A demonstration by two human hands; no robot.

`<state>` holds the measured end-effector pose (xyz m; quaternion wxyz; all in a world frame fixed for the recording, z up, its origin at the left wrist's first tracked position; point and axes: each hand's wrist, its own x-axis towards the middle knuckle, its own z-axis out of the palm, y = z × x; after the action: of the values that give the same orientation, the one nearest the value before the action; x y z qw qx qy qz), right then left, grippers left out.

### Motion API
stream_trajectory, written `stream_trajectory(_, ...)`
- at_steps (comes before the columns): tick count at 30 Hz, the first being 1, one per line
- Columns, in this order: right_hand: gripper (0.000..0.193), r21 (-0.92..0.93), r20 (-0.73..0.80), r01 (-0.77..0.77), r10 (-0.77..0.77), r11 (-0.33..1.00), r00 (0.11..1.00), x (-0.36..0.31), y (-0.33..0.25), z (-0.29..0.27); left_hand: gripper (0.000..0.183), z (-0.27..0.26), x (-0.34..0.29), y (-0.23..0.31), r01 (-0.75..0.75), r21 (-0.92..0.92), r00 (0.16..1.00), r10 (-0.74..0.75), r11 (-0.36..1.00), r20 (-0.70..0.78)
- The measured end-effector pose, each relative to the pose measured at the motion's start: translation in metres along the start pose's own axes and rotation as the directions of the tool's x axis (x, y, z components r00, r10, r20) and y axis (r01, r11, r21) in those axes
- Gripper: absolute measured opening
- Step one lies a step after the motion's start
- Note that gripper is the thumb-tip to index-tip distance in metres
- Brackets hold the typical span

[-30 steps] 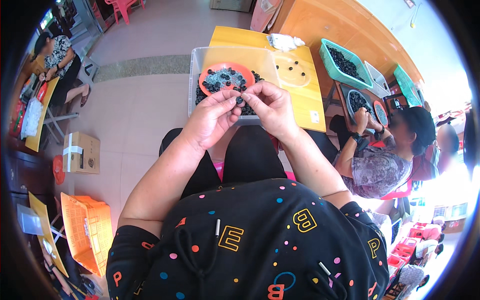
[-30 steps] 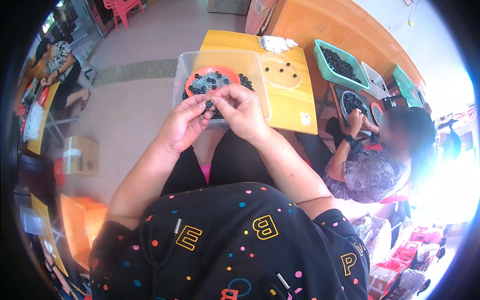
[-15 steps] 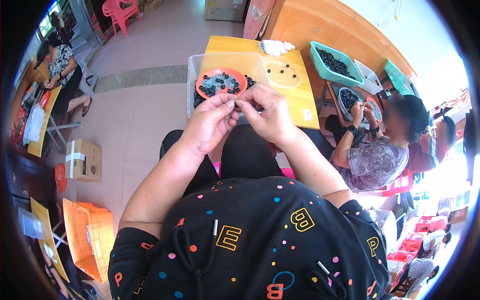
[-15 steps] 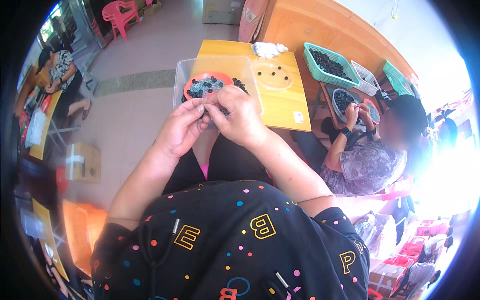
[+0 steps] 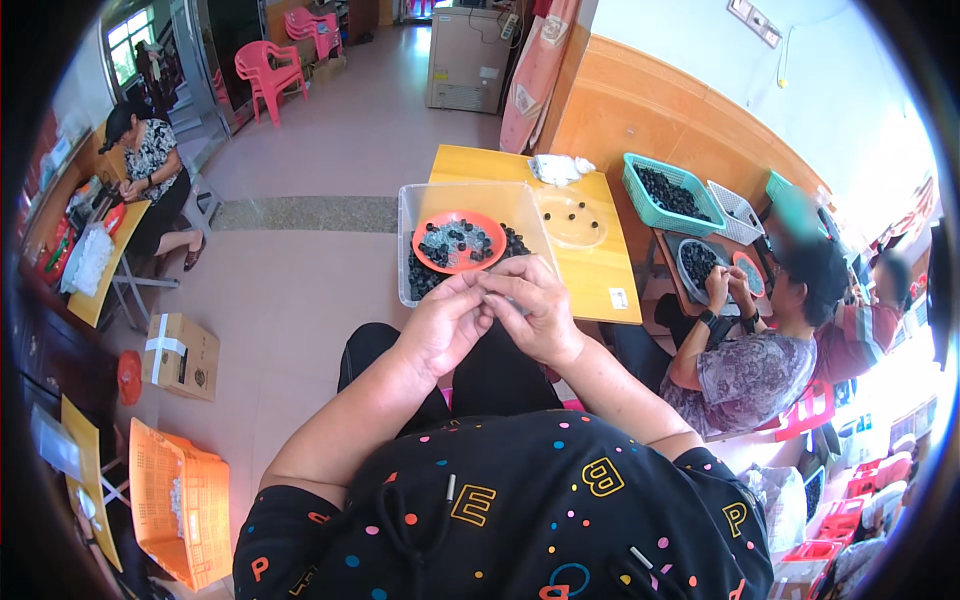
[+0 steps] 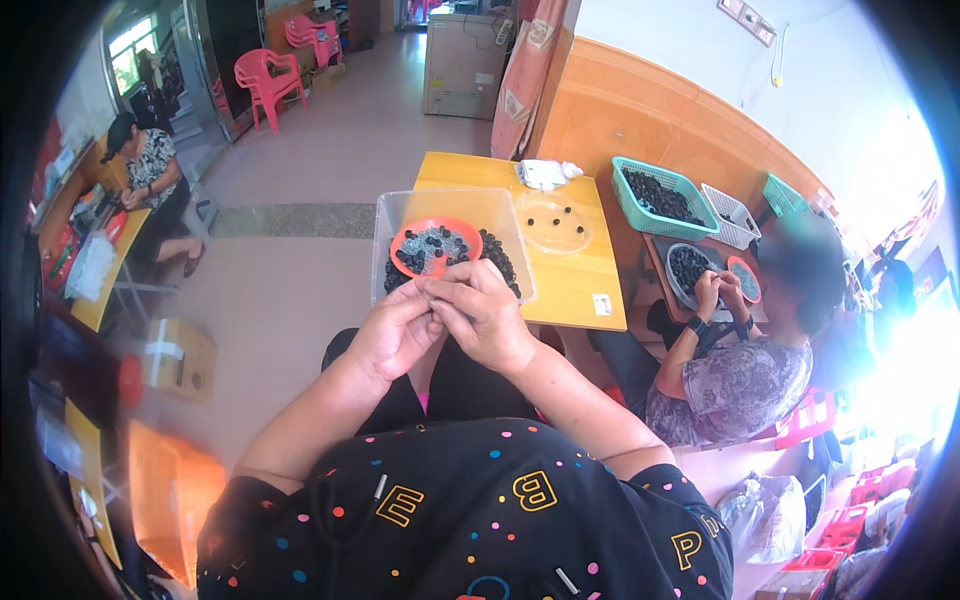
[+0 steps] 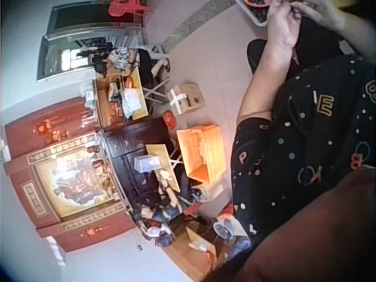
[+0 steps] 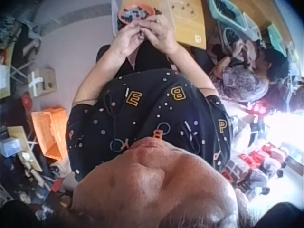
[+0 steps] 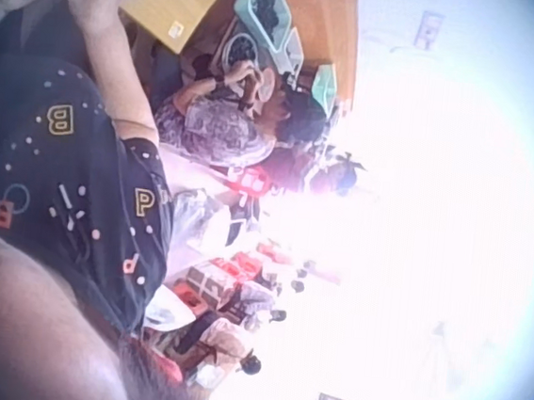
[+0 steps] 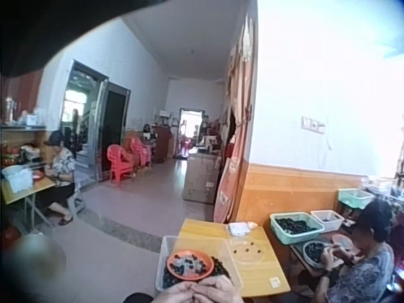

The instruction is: The person places a tray of metal pins into a bin of plastic caps, then repeatedly takes caps and pins, assembling them together by inserting the pins into the caps by hand.

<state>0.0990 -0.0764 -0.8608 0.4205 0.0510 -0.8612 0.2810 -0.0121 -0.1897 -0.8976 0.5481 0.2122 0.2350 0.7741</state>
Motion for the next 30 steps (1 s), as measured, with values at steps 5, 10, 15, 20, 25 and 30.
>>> stream_trajectory(5,0.017,0.120,-0.068,-0.116,0.125,0.986,0.990,-0.015,0.039,0.000,0.016,-0.010,0.019,-0.018,0.097,0.000,0.985,-0.096,0.995,-0.142)
stream_trajectory(10,0.012,0.570,0.099,-0.519,0.573,0.637,0.813,-0.036,0.073,-0.004,0.031,-0.043,0.038,-0.042,0.135,0.067,0.974,-0.121,0.989,-0.191)
stream_trajectory(15,0.010,0.634,0.238,-0.569,0.568,0.524,0.788,-0.052,0.099,-0.014,0.026,-0.036,0.045,-0.054,0.085,0.098,0.976,-0.063,0.992,-0.209)
stream_trajectory(20,0.016,0.668,0.273,-0.568,0.551,0.481,0.788,-0.055,0.093,-0.007,0.022,-0.059,0.044,-0.058,0.009,0.127,0.965,0.025,0.992,-0.263)
stream_trajectory(25,0.015,0.506,0.176,-0.547,0.541,0.667,0.822,-0.057,0.087,0.004,0.018,-0.070,0.041,-0.048,-0.003,0.043,0.992,0.009,0.999,-0.129)
stream_trajectory(30,0.011,0.209,0.072,-0.357,0.350,0.910,0.934,-0.054,0.081,0.011,0.018,-0.072,0.038,-0.046,0.001,0.020,0.997,0.001,1.000,-0.082)
